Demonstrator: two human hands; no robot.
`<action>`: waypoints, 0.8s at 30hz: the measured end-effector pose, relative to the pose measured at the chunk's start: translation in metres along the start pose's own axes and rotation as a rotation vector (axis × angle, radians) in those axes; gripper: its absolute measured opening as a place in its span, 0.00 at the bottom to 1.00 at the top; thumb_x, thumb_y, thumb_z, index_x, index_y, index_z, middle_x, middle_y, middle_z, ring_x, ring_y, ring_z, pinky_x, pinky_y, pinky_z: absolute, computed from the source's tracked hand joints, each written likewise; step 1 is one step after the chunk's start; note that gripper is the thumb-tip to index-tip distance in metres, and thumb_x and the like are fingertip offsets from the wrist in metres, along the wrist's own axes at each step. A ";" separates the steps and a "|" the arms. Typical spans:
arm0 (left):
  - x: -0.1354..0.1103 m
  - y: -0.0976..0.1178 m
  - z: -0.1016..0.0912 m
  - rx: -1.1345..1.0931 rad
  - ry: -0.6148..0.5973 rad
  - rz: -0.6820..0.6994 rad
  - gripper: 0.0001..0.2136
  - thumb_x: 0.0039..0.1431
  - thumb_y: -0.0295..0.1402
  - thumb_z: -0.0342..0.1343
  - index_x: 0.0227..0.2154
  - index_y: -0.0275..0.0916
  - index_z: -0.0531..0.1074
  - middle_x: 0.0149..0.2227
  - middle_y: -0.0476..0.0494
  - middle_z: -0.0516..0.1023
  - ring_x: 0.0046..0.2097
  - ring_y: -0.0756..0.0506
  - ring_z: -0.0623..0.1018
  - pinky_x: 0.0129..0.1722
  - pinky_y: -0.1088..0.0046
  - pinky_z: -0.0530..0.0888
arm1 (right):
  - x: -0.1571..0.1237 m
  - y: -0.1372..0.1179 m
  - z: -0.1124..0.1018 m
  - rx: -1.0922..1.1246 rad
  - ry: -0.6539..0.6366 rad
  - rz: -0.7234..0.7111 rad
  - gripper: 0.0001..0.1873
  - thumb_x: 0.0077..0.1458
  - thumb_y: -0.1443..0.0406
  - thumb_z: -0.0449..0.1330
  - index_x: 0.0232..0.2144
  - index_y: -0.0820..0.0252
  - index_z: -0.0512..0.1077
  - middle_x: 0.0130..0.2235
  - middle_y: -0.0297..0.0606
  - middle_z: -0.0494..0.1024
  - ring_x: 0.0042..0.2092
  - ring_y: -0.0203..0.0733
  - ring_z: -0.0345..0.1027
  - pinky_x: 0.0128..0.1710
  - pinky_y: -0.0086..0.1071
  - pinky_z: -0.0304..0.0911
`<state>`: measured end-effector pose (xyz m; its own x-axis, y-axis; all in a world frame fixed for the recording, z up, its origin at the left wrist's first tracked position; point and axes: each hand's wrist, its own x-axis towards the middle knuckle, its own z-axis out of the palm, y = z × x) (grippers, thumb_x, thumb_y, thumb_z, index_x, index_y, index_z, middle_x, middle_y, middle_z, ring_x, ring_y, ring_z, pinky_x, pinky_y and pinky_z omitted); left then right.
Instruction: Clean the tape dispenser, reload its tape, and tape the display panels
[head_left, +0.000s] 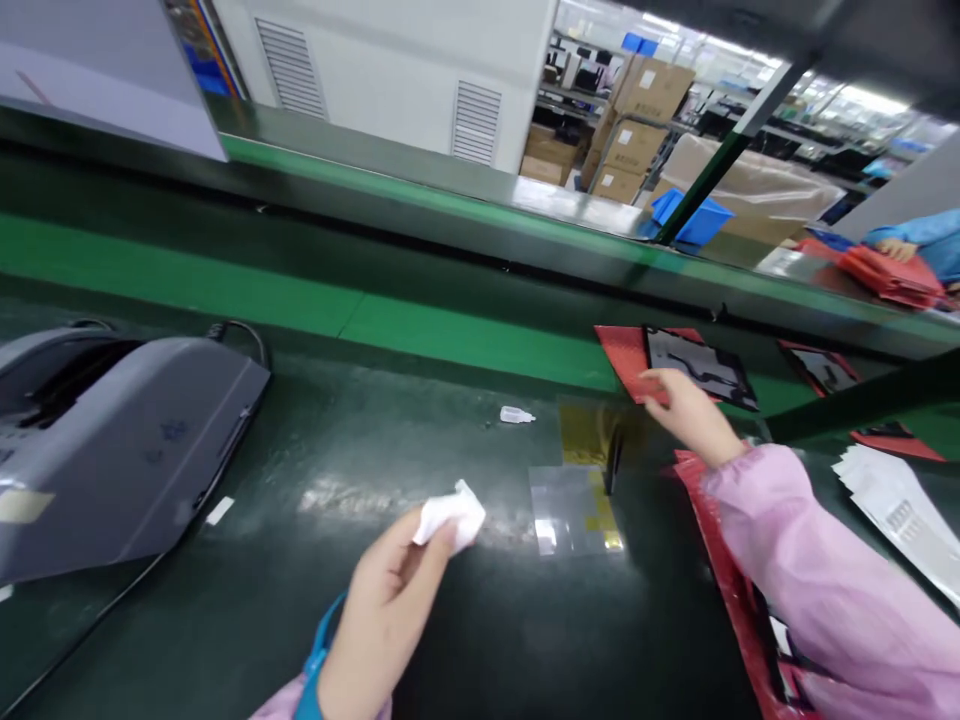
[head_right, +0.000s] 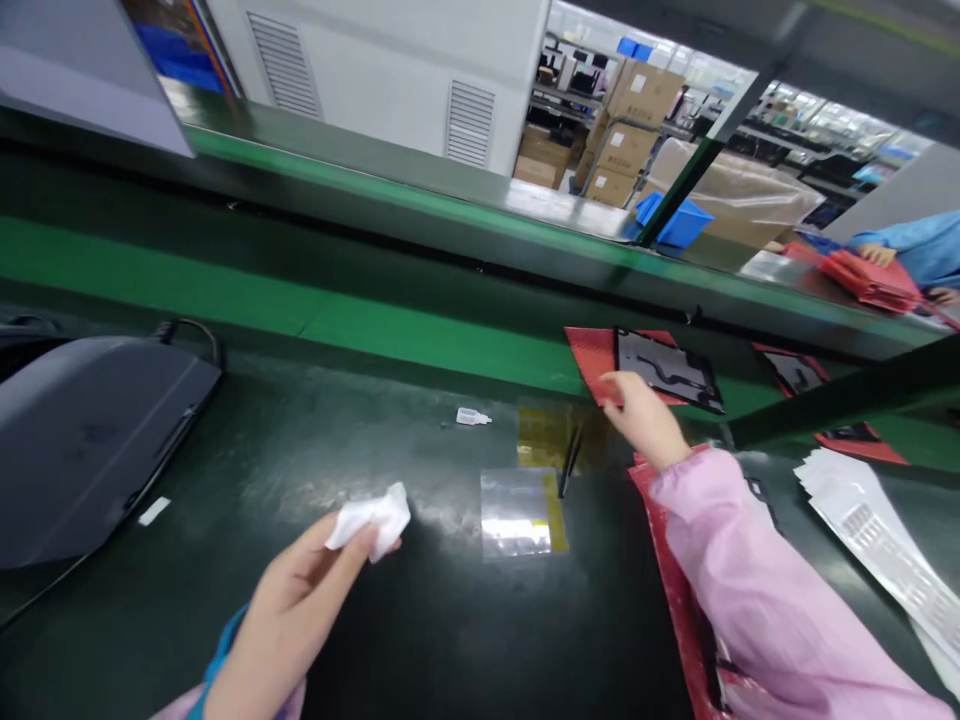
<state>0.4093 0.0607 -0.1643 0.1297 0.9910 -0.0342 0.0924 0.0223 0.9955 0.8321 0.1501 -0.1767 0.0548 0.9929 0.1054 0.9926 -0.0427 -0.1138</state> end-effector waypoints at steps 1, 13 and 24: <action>0.012 0.003 -0.004 0.101 -0.004 0.092 0.12 0.64 0.42 0.57 0.36 0.39 0.79 0.33 0.43 0.81 0.35 0.44 0.79 0.37 0.74 0.75 | 0.005 0.021 -0.006 -0.059 0.010 0.055 0.24 0.59 0.72 0.52 0.57 0.67 0.68 0.58 0.56 0.71 0.58 0.54 0.68 0.57 0.43 0.65; 0.137 -0.051 0.080 0.914 -0.459 0.600 0.22 0.59 0.21 0.49 0.55 0.31 0.73 0.60 0.30 0.74 0.65 0.35 0.70 0.65 0.54 0.68 | 0.037 0.099 0.004 -0.362 -0.205 0.082 0.33 0.60 0.74 0.51 0.68 0.60 0.62 0.47 0.52 0.82 0.41 0.51 0.78 0.41 0.39 0.68; 0.137 -0.068 0.062 0.491 -0.399 0.491 0.15 0.62 0.31 0.50 0.50 0.40 0.73 0.55 0.38 0.78 0.60 0.39 0.74 0.64 0.57 0.68 | 0.041 0.082 -0.057 -0.230 0.209 0.315 0.29 0.60 0.67 0.59 0.63 0.64 0.66 0.44 0.51 0.82 0.39 0.52 0.77 0.35 0.35 0.62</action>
<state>0.4824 0.1868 -0.2424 0.6030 0.7483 0.2765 0.3452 -0.5573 0.7552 0.9219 0.1811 -0.1252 0.3560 0.8848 0.3006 0.9209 -0.3869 0.0482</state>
